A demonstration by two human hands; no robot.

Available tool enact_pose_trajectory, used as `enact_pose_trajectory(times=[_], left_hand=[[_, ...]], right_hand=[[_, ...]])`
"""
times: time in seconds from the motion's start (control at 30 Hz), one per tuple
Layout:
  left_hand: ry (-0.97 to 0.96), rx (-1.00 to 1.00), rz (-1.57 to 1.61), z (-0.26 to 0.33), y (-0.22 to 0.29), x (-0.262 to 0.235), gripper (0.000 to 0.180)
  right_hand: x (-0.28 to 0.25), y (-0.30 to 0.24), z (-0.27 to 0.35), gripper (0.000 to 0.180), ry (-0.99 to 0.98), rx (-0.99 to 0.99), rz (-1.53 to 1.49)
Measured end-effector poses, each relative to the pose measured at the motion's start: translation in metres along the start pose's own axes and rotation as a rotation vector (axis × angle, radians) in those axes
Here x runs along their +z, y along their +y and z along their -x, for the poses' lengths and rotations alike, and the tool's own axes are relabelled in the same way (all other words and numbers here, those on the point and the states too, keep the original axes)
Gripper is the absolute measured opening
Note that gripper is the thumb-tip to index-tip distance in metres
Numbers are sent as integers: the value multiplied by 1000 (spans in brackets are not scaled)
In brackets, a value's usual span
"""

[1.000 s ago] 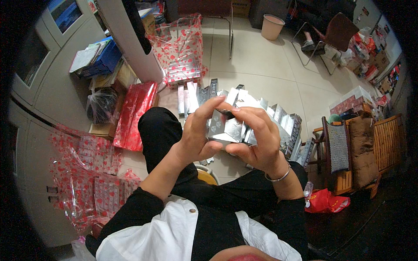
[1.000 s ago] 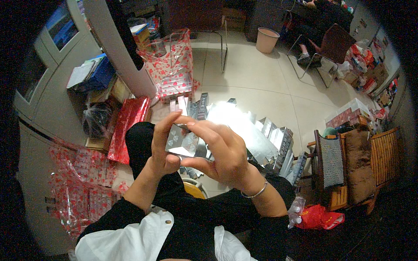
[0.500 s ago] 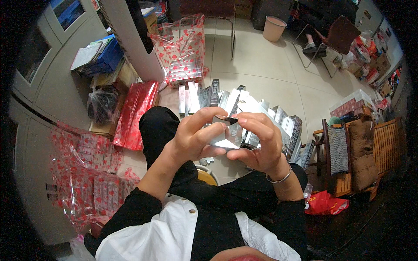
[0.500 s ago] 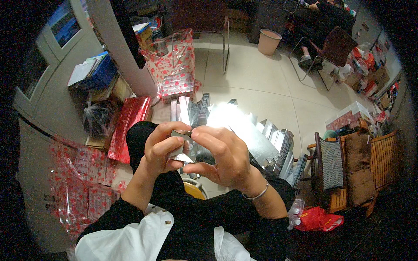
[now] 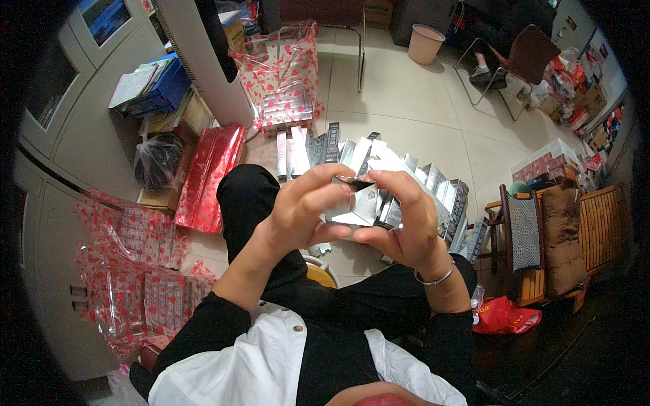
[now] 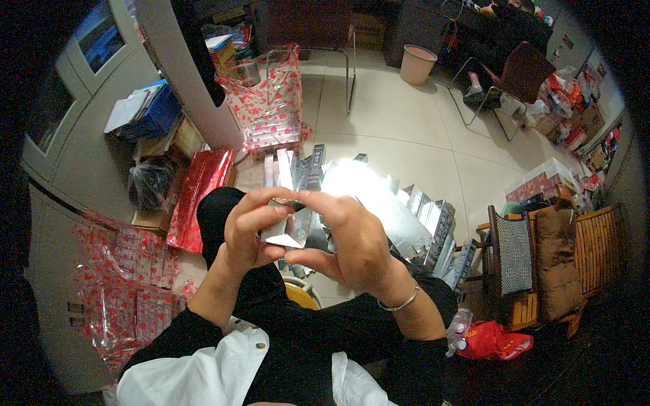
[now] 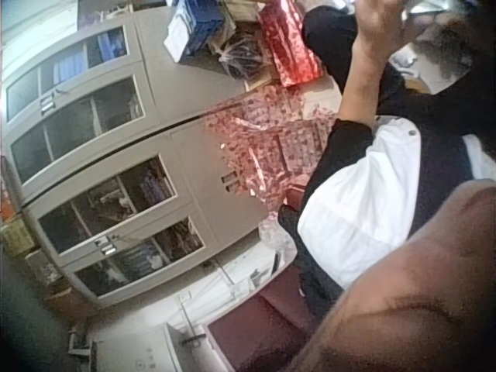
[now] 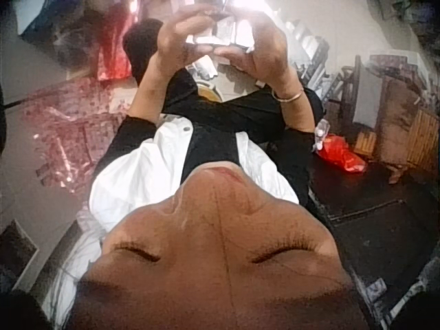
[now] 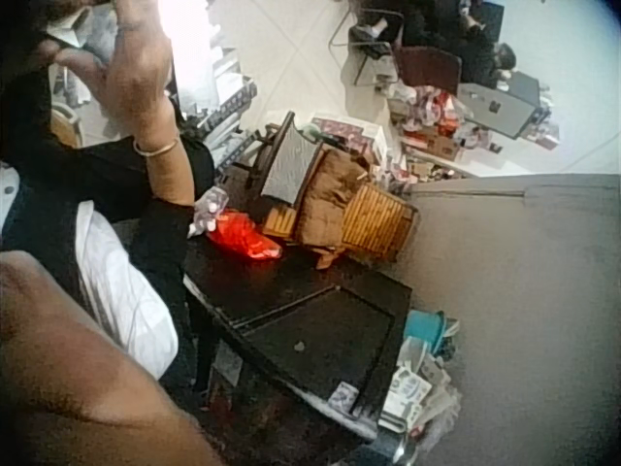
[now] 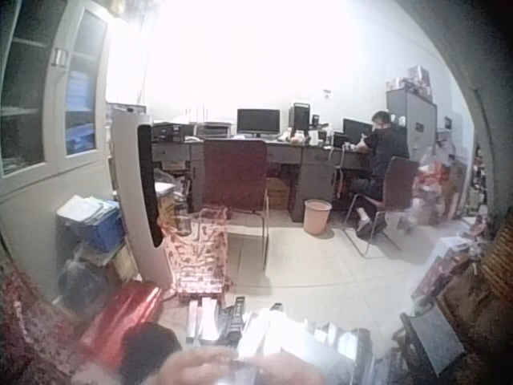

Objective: The person sits on the floor and repeatedly picks up flat-packed cardboard boxes, folds them into shape, and places them into a growing stack. The person handles the boxes one at a time, folding the flaps and tucking them to form the final box shape.

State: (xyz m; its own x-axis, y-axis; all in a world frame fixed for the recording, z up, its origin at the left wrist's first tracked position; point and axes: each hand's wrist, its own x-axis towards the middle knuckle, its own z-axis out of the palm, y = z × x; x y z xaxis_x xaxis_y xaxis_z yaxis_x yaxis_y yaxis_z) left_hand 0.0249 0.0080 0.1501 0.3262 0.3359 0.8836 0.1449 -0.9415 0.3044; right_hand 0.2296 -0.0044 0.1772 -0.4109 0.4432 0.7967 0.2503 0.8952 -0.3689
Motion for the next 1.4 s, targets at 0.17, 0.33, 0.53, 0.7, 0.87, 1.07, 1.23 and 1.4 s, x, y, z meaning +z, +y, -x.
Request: enact_pose_trajectory(times=[0.17, 0.33, 0.53, 0.7, 0.87, 1.07, 1.23, 1.4], left_hand=[[39, -78, 0, 3, -1, 3, 64], [48, -255, 235, -3, 6, 1, 61], [50, -427, 260, -20, 22, -14, 24], [63, -572, 183, -27, 37, -23, 17], [28, -590, 103, -31, 48, -28, 16], [22, -529, -1, -31, 57, -31, 14], [4, -412, 145, -24, 47, -30, 37], [-87, -280, 162, -16, 35, -20, 79]], right_hand=[[-3, 2, -1, 67, -96, 23, 44], [-2, 5, -2, 61, -57, -72, 51], [-1, 5, -5, 56, -61, -113, 32], [2, 5, -5, 59, -65, -159, 33], [4, 5, -3, 62, -46, -217, 15], [5, 3, -4, 66, -35, -204, -45], [4, 5, -4, 70, -28, -126, 12], [3, 2, -4, 75, 30, -103, -26]])
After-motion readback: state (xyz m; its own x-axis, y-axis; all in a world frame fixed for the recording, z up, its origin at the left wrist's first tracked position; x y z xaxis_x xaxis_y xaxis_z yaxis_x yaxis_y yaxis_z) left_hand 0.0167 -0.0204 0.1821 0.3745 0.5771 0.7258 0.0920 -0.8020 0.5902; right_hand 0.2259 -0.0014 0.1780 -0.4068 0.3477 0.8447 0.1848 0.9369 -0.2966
